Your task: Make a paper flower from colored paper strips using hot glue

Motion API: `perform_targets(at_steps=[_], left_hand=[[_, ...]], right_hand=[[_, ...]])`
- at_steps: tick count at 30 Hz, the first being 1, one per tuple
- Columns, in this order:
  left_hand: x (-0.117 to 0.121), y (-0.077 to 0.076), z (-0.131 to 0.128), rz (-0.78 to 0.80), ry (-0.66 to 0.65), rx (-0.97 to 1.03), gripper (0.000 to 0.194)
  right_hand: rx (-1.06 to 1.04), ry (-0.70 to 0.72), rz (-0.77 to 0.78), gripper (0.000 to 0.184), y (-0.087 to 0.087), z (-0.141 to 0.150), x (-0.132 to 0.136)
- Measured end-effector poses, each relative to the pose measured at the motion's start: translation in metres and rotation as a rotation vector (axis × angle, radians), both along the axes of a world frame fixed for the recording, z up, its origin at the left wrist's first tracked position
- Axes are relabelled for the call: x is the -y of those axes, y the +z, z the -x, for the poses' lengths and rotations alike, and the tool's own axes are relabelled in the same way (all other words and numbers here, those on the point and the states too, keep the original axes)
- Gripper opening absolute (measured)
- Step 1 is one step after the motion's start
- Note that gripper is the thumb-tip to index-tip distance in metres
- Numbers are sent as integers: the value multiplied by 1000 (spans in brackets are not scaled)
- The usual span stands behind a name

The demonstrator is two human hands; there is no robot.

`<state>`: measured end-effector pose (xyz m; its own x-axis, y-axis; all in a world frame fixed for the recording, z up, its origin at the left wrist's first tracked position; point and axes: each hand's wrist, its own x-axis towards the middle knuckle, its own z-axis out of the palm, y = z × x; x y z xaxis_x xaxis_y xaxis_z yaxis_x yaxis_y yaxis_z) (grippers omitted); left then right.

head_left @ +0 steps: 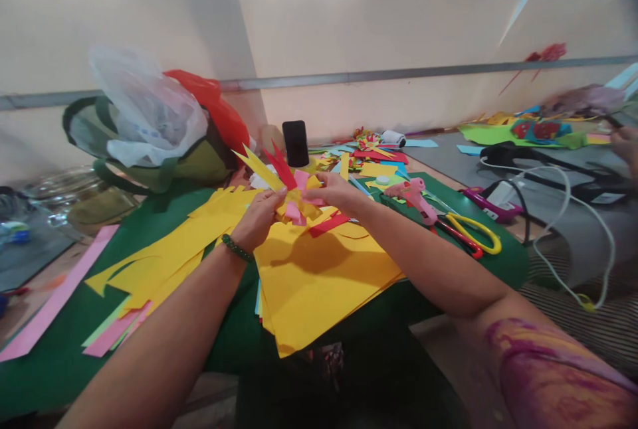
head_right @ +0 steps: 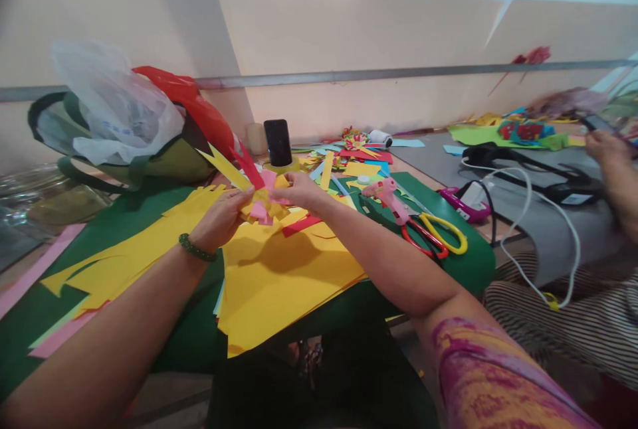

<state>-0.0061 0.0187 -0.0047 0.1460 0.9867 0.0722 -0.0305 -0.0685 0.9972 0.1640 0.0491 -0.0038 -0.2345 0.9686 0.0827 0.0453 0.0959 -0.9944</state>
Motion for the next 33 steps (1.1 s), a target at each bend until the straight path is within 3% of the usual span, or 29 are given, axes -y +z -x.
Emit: perform_targets(at_steps=[7, 13, 24, 29, 33], left_hand=[[0, 4, 2, -25, 49, 97, 35], [-2, 0, 2, -2, 22, 57, 35], [-6, -5, 8, -89, -53, -37, 43], [-9, -11, 11, -75, -60, -64, 44], [-9, -7, 10, -1, -53, 48, 42]], right_hand=[[-75, 29, -73, 26, 4, 1, 3], [-31, -6, -76, 20, 6, 7, 8], [0, 12, -104, 32, 0, 4, 1], [96, -6, -146, 32, -3, 3, -2], [5, 1, -125, 36, -6, 3, -6]])
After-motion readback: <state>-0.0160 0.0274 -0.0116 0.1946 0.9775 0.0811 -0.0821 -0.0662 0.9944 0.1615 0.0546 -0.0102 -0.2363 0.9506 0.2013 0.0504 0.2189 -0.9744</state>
